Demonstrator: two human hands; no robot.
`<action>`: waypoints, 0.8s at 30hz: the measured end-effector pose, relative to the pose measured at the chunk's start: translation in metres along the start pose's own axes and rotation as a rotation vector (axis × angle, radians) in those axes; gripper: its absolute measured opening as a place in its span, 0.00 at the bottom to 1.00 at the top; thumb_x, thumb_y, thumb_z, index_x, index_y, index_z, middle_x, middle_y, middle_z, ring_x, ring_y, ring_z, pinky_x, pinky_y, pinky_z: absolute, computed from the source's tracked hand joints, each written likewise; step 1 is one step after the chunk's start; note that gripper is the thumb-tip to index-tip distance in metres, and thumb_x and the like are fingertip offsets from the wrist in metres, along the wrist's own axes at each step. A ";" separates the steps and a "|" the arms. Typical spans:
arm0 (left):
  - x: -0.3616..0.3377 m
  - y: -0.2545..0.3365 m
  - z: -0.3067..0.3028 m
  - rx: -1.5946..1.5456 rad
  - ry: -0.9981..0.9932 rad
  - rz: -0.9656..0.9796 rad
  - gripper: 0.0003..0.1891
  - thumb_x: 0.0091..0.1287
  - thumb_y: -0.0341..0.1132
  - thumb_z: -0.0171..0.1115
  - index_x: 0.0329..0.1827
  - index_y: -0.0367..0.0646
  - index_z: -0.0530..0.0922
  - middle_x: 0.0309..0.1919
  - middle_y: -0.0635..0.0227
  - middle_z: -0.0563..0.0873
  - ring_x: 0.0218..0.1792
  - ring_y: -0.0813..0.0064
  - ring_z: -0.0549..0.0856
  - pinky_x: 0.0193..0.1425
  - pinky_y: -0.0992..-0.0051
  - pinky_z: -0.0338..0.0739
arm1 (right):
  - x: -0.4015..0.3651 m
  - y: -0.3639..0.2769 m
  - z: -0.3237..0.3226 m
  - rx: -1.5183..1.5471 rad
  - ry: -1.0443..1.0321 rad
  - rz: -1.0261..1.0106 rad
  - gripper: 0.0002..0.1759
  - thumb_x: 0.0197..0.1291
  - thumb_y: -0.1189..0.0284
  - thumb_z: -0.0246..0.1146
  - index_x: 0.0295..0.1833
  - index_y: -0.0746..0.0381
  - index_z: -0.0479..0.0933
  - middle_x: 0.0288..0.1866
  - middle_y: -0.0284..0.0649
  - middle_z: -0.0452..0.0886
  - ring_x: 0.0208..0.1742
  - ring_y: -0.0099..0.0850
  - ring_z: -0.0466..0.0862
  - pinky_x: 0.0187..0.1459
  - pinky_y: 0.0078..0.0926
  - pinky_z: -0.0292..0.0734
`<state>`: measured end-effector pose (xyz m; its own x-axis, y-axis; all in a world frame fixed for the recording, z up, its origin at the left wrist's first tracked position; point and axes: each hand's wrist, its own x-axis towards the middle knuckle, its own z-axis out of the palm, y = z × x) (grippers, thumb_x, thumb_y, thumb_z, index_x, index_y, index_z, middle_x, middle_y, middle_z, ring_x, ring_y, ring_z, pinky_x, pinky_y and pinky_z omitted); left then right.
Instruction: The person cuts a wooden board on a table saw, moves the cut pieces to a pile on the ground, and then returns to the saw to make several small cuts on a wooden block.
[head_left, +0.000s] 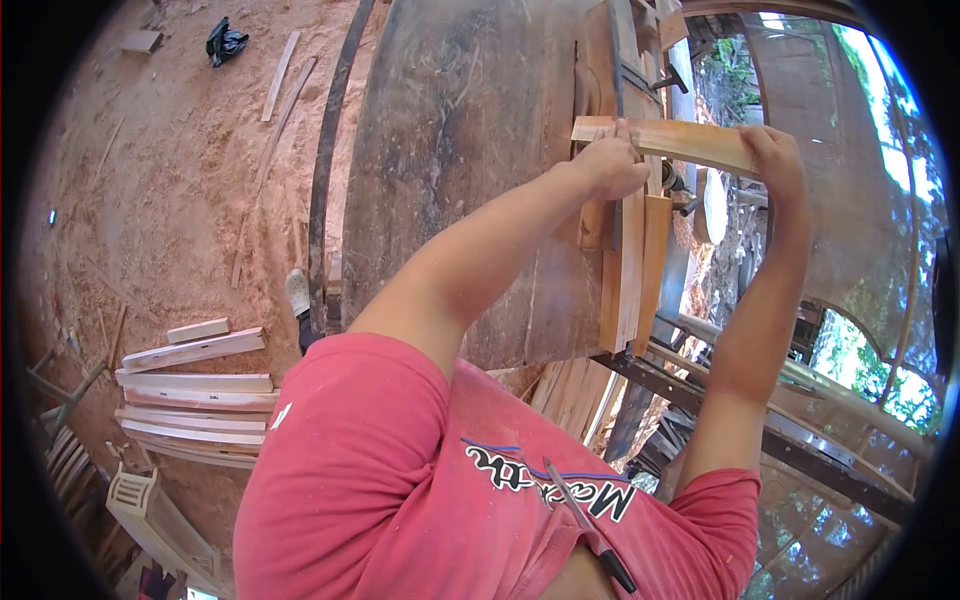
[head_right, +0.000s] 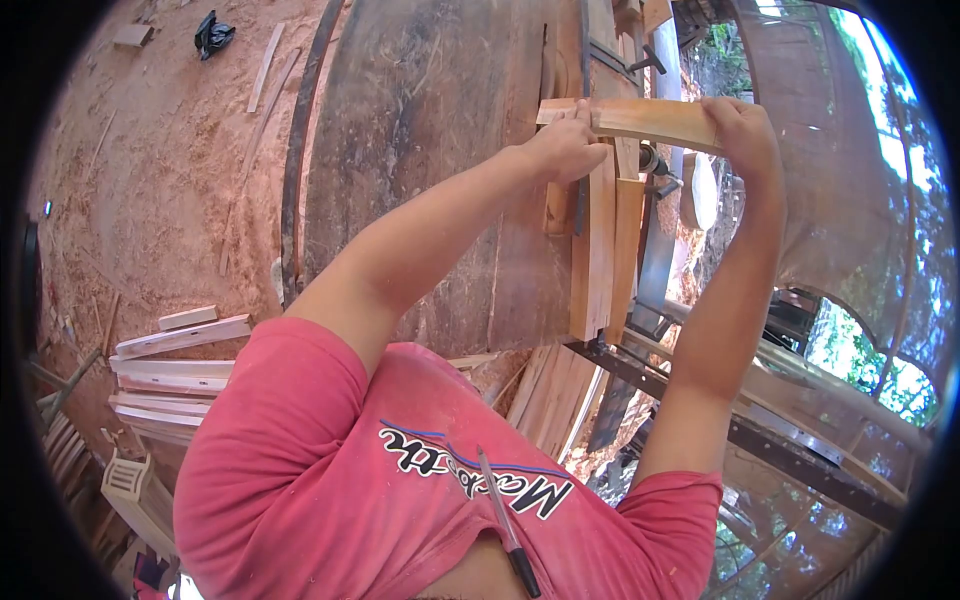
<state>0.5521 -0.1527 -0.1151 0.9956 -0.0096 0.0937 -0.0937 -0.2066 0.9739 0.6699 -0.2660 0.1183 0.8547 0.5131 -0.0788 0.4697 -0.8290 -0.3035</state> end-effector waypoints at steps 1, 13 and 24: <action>0.002 -0.001 -0.001 0.021 -0.028 -0.010 0.29 0.69 0.47 0.44 0.46 0.30 0.87 0.77 0.27 0.48 0.79 0.38 0.53 0.84 0.61 0.44 | 0.002 -0.001 0.000 0.000 -0.001 0.001 0.21 0.64 0.60 0.62 0.36 0.71 0.84 0.26 0.32 0.79 0.29 0.21 0.75 0.33 0.25 0.70; -0.027 -0.024 0.037 0.044 -0.045 -0.110 0.35 0.66 0.45 0.47 0.67 0.19 0.70 0.77 0.35 0.58 0.78 0.41 0.59 0.84 0.56 0.46 | -0.161 -0.004 0.052 -0.081 0.061 0.181 0.26 0.65 0.53 0.63 0.55 0.63 0.85 0.36 0.48 0.87 0.36 0.35 0.88 0.42 0.33 0.80; -0.152 -0.056 0.082 0.323 -0.274 -0.042 0.25 0.69 0.44 0.49 0.37 0.26 0.85 0.79 0.34 0.51 0.79 0.44 0.57 0.83 0.51 0.50 | -0.347 0.007 0.229 0.194 0.040 0.375 0.32 0.53 0.64 0.70 0.64 0.62 0.73 0.44 0.57 0.85 0.48 0.56 0.85 0.50 0.47 0.80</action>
<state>0.4069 -0.2200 -0.2010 0.9684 -0.2451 -0.0458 -0.0880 -0.5080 0.8568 0.3257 -0.3990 -0.0741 0.9681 0.1719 -0.1822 0.0776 -0.8974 -0.4344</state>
